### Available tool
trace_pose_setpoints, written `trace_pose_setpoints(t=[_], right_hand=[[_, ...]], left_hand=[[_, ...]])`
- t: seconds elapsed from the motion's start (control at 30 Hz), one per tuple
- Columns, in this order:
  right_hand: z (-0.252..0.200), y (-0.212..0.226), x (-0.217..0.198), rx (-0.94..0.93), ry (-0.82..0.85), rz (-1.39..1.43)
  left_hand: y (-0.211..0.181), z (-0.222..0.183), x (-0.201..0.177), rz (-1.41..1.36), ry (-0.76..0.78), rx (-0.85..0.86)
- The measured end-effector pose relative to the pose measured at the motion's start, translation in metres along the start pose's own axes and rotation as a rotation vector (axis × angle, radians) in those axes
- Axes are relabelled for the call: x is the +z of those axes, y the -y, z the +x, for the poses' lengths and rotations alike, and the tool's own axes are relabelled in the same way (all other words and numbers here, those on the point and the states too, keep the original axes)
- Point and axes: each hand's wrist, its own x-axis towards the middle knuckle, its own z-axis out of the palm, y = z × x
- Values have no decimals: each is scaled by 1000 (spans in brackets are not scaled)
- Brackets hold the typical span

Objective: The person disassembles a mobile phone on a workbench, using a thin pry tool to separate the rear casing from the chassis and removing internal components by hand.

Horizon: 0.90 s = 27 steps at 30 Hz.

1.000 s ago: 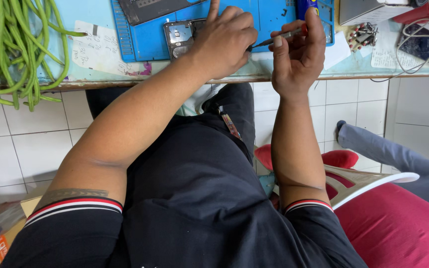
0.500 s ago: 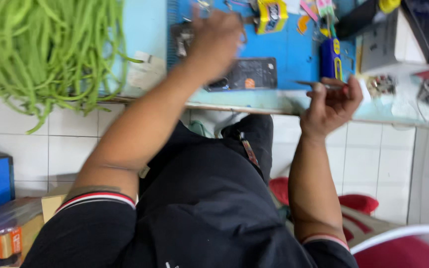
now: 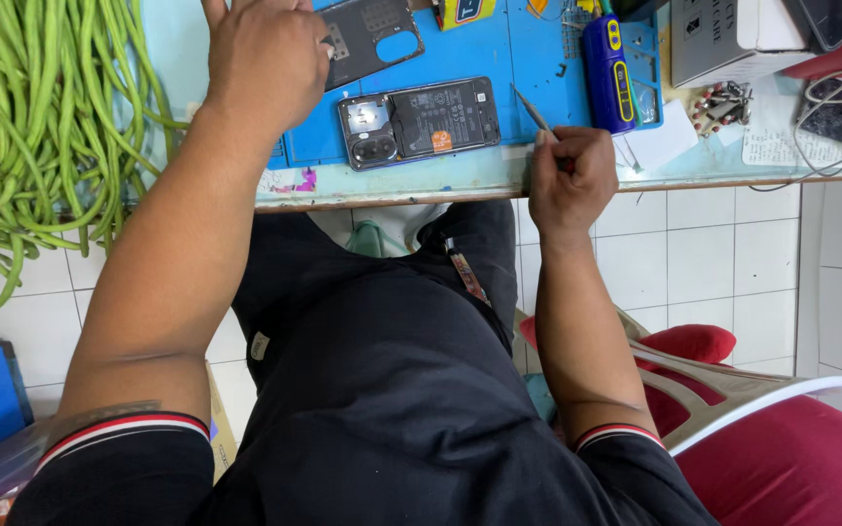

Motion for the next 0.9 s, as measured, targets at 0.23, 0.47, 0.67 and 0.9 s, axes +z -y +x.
trace_pose_setpoints(t=[0.23,0.47,0.67,0.9], right_hand=[[2,3,5,-16,35,-68],[3,4,4,-26,49,-92],[3,3,5,-43,49,-114],[2,2,6,-43,63,-121]], left_hand=[[-40,37,23,-393,-29,231],[-95,86,62,-125,275,378],[-101,94,67,-48,352,403],[-118,96,62,23,492,356]])
